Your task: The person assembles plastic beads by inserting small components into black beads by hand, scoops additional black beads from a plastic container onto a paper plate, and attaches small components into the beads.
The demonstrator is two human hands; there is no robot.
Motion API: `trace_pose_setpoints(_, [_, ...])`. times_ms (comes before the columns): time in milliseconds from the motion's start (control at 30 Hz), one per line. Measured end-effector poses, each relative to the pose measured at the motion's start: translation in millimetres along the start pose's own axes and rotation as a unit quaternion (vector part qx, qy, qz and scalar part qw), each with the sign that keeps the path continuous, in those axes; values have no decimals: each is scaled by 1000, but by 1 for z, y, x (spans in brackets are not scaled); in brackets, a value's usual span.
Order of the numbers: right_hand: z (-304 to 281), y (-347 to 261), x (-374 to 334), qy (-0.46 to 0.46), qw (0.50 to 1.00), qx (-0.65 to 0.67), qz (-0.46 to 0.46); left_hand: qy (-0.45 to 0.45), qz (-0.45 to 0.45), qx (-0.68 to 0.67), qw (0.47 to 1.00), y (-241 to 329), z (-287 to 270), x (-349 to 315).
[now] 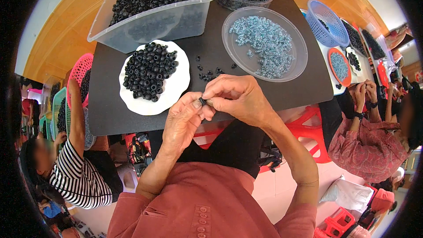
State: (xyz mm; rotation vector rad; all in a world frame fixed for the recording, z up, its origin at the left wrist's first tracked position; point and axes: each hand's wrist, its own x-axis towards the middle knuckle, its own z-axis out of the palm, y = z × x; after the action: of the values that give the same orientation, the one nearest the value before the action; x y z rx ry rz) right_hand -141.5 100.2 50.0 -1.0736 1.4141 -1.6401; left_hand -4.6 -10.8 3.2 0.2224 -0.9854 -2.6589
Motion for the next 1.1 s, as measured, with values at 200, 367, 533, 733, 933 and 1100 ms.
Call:
trace_pose_setpoints(200, [-1,-5,2,-24,999,-31,14,-1,-17,6,1000,1,-2,1])
trace_pose_setpoints(367, [-3,-2,1,-14,999,5,45,-8,-24,-6,1000,1,-5,2])
trace_pose_setpoints(533, [-2,2,1,-14,1000,-6,19,5,-26,-11,1000,-1,-5,2])
trace_pose_setpoints(733, [-4,5,1,-24,998,-56,-18,-7,-26,-11,1000,-1,-7,4])
trace_pose_setpoints(933, [-4,-4,2,-43,997,-48,38,-43,-40,18,998,6,-5,5])
trace_pose_setpoints(1100, [-11,0,-1,-93,993,-38,56,-55,-63,45,995,7,-5,3])
